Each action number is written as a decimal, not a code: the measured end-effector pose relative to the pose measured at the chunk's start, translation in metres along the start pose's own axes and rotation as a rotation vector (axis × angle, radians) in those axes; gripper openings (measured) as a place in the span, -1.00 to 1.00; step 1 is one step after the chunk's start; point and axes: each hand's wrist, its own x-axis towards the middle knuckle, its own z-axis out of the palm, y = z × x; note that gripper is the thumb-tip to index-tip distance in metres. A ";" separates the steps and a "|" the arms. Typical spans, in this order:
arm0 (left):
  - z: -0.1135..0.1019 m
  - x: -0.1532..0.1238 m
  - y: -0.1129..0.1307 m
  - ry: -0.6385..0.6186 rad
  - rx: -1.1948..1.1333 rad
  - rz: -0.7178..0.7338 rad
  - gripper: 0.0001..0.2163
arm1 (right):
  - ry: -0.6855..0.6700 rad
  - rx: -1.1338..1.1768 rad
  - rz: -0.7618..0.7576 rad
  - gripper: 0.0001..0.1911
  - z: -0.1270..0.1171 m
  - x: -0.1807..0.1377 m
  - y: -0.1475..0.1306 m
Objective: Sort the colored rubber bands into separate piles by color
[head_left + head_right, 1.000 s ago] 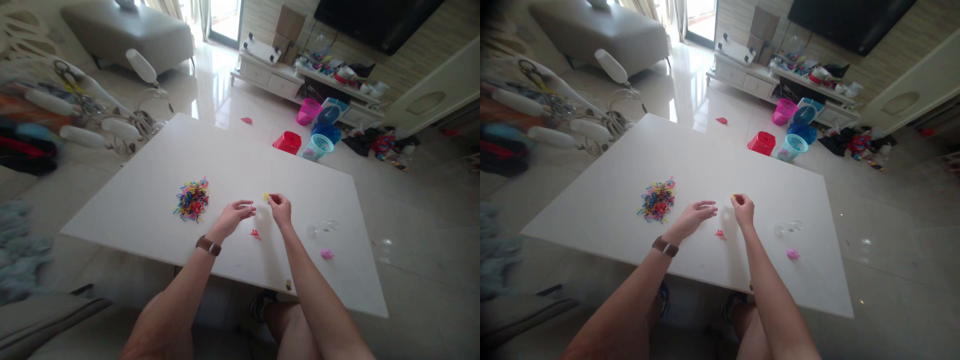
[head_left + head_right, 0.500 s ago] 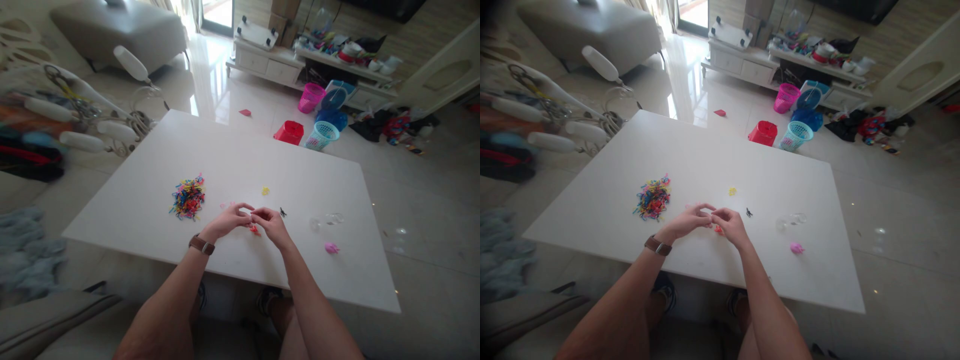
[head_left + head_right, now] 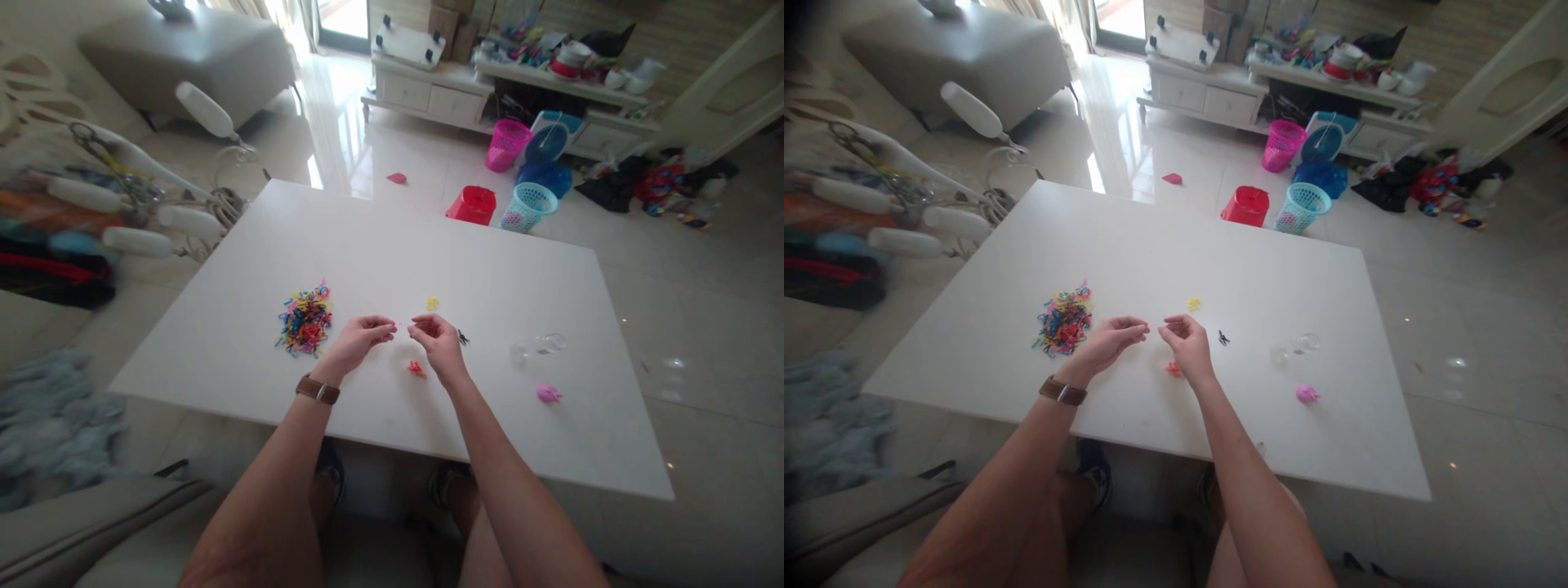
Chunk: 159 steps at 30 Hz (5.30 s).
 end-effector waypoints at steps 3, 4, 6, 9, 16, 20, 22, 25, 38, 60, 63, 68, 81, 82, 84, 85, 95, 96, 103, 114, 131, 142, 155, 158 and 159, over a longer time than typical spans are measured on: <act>-0.024 0.004 -0.001 0.259 0.178 0.104 -0.74 | 0.029 -0.075 -0.021 -0.73 -0.002 -0.004 -0.001; -0.031 0.005 -0.002 0.348 0.256 0.137 -0.76 | 0.022 -0.100 -0.021 -0.74 -0.003 -0.005 -0.002; -0.044 0.007 -0.005 0.472 0.426 0.178 -0.81 | -0.003 -0.145 -0.016 -0.75 -0.005 -0.008 -0.004; -0.049 0.010 -0.013 0.506 0.523 0.162 -0.83 | -0.037 -0.206 -0.013 -0.77 -0.007 -0.009 -0.006; -0.040 0.023 -0.028 0.417 0.253 0.011 -0.72 | -0.035 -0.263 -0.017 -0.79 -0.020 0.001 -0.004; -0.043 0.025 -0.029 0.379 0.293 -0.051 -0.79 | -0.027 -0.259 -0.034 -0.79 -0.025 0.004 -0.003; -0.044 0.024 -0.028 0.364 0.332 -0.068 -0.81 | -0.020 -0.255 -0.034 -0.79 -0.026 0.004 -0.003; -0.047 0.022 -0.025 0.365 0.361 -0.041 -0.75 | -0.013 -0.251 -0.039 -0.80 -0.025 0.001 -0.005; -0.059 0.017 -0.025 0.487 0.806 0.005 -0.83 | -0.022 -0.253 -0.057 -0.81 -0.030 -0.002 -0.007; 0.018 0.000 -0.013 -0.275 -0.321 -0.219 -0.73 | -0.199 -0.557 -0.280 -0.88 -0.022 -0.005 -0.004; 0.021 -0.002 -0.016 -0.334 -0.297 -0.219 -0.58 | -0.241 -0.647 -0.334 -0.86 -0.021 -0.005 0.001; 0.019 -0.004 -0.017 -0.345 -0.270 -0.221 -0.50 | -0.257 -0.656 -0.362 -0.86 -0.021 -0.004 0.002; 0.020 -0.002 -0.016 -0.313 -0.292 -0.236 -0.57 | -0.299 -0.638 -0.307 -0.86 -0.040 -0.002 -0.002; 0.020 -0.003 -0.016 -0.314 -0.298 -0.234 -0.56 | -0.312 -0.625 -0.314 -0.85 -0.039 -0.003 -0.002; 0.020 -0.003 -0.017 -0.322 -0.299 -0.243 -0.53 | -0.351 -0.617 -0.325 -0.82 -0.038 -0.004 -0.001; 0.019 -0.003 -0.018 -0.324 -0.293 -0.250 -0.52 | -0.369 -0.624 -0.331 -0.82 -0.038 -0.004 0.000; 0.018 -0.006 -0.012 -0.292 -0.271 -0.221 -0.65 | -0.119 -0.806 -0.282 -0.88 -0.064 0.011 0.000; 0.018 -0.006 -0.011 -0.272 -0.264 -0.221 -0.68 | -0.026 -0.857 -0.224 -0.88 -0.075 0.015 0.003; 0.023 -0.005 -0.004 -0.184 -0.288 -0.219 -0.71 | 0.229 -1.095 0.100 -0.88 -0.126 0.032 0.032; 0.024 0.004 -0.006 -0.129 -0.439 -0.242 -0.74 | 0.190 -0.874 -0.097 -0.86 -0.102 0.031 0.019; 0.028 0.003 -0.018 -0.238 -0.407 -0.228 -0.81 | -0.330 -0.623 -0.401 -0.86 -0.031 0.002 0.011; 0.028 0.005 -0.024 -0.189 -0.120 -0.049 -0.74 | -0.198 -0.707 -0.346 -0.88 -0.015 -0.001 0.009; 0.017 -0.014 -0.031 0.081 0.170 0.090 -0.81 | -0.227 -0.662 -0.342 -0.87 -0.017 -0.005 0.004; 0.014 -0.021 -0.035 0.225 0.172 0.085 -0.79 | -0.196 -0.667 -0.326 -0.88 -0.023 -0.006 -0.002; 0.014 -0.021 -0.034 0.252 0.184 0.094 -0.78 | -0.189 -0.675 -0.321 -0.88 -0.025 -0.006 -0.004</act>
